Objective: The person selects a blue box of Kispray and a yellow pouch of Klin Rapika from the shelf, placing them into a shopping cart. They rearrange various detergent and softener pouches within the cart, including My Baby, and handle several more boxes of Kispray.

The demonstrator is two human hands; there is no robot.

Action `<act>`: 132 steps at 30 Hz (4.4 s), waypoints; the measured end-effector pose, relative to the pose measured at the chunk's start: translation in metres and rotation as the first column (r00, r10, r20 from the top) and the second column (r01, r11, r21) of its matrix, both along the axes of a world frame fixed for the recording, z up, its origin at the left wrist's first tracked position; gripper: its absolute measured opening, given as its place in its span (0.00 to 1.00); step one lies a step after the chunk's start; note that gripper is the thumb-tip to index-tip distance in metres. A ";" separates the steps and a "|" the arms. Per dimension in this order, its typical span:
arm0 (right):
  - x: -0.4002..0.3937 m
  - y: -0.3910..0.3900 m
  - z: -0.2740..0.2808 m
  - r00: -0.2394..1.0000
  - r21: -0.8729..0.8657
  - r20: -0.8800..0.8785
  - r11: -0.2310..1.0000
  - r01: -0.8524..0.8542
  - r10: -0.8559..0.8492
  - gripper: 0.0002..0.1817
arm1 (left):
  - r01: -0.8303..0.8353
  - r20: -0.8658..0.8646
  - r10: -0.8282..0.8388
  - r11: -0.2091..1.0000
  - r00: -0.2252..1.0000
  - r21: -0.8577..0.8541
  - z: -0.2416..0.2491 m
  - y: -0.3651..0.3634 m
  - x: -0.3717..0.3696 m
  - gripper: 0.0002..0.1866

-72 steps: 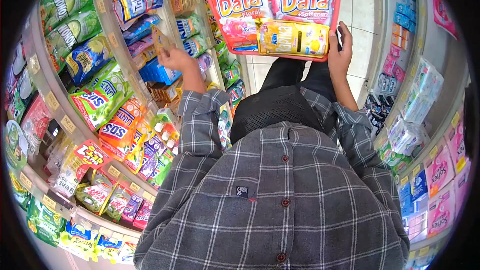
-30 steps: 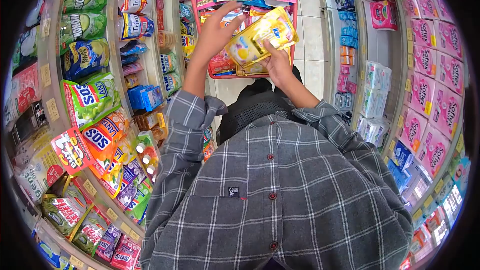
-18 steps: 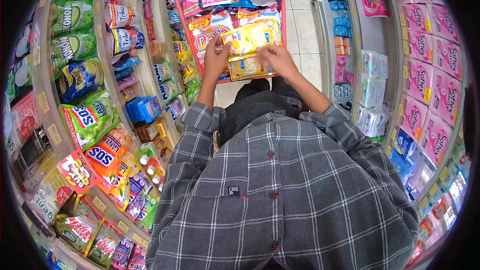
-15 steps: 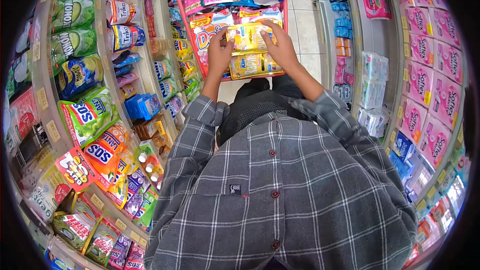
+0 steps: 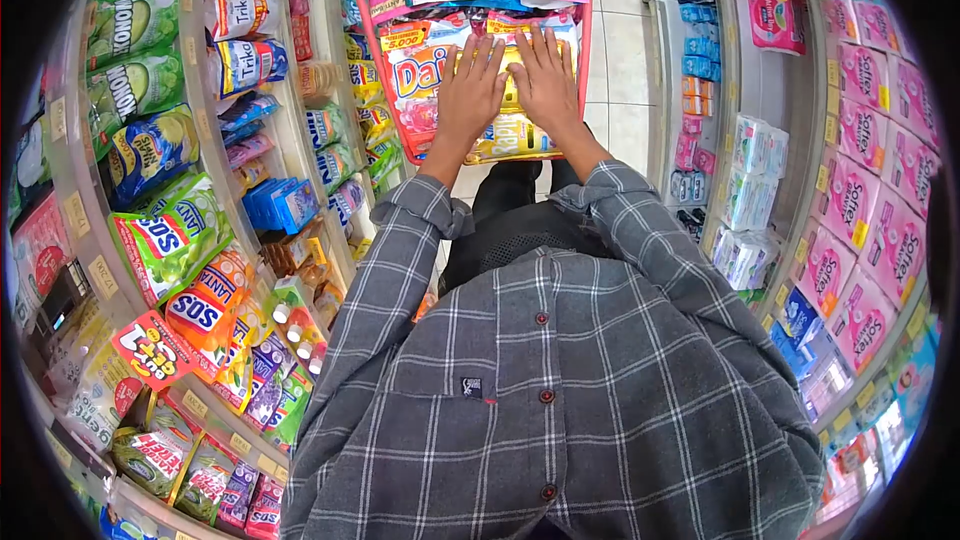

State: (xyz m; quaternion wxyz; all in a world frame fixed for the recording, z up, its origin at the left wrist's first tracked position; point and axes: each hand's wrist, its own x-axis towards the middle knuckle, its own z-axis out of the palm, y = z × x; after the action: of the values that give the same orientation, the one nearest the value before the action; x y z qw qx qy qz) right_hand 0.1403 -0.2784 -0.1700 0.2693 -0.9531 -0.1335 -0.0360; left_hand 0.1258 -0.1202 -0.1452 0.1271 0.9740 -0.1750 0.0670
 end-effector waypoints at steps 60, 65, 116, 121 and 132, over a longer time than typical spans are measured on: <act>-0.077 -0.123 0.089 0.926 0.411 -0.249 0.836 0.365 -0.282 0.21 | -0.335 -0.440 0.818 -0.324 0.370 -0.885 0.052 0.205 -0.017 0.19; -0.044 -0.082 0.126 0.858 0.595 -0.512 0.700 0.394 -0.048 0.18 | -0.224 -0.649 0.354 -0.739 0.673 -0.635 0.109 0.141 -0.032 0.19; -0.010 -0.061 0.047 0.995 0.051 -0.001 0.993 0.104 -0.104 0.26 | 0.134 -0.138 -0.136 0.991 0.981 -0.026 0.020 0.054 -0.018 0.30; -0.090 -0.163 -0.013 0.914 -0.224 -0.194 0.923 0.311 -0.355 0.16 | -0.234 -0.168 0.195 0.936 0.966 -0.263 0.011 0.112 -0.066 0.28; -0.227 -0.206 -0.070 0.513 0.029 -0.855 0.980 0.196 -0.077 0.22 | -0.731 0.039 0.843 0.487 0.536 -0.478 -0.046 0.252 -0.103 0.26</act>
State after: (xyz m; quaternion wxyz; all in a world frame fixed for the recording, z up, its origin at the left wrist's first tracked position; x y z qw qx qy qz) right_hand -0.0864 -0.4840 -0.2399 0.3538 -0.8387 0.0925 0.4036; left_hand 0.0226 0.1314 -0.1910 0.2555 0.8749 0.2979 0.2839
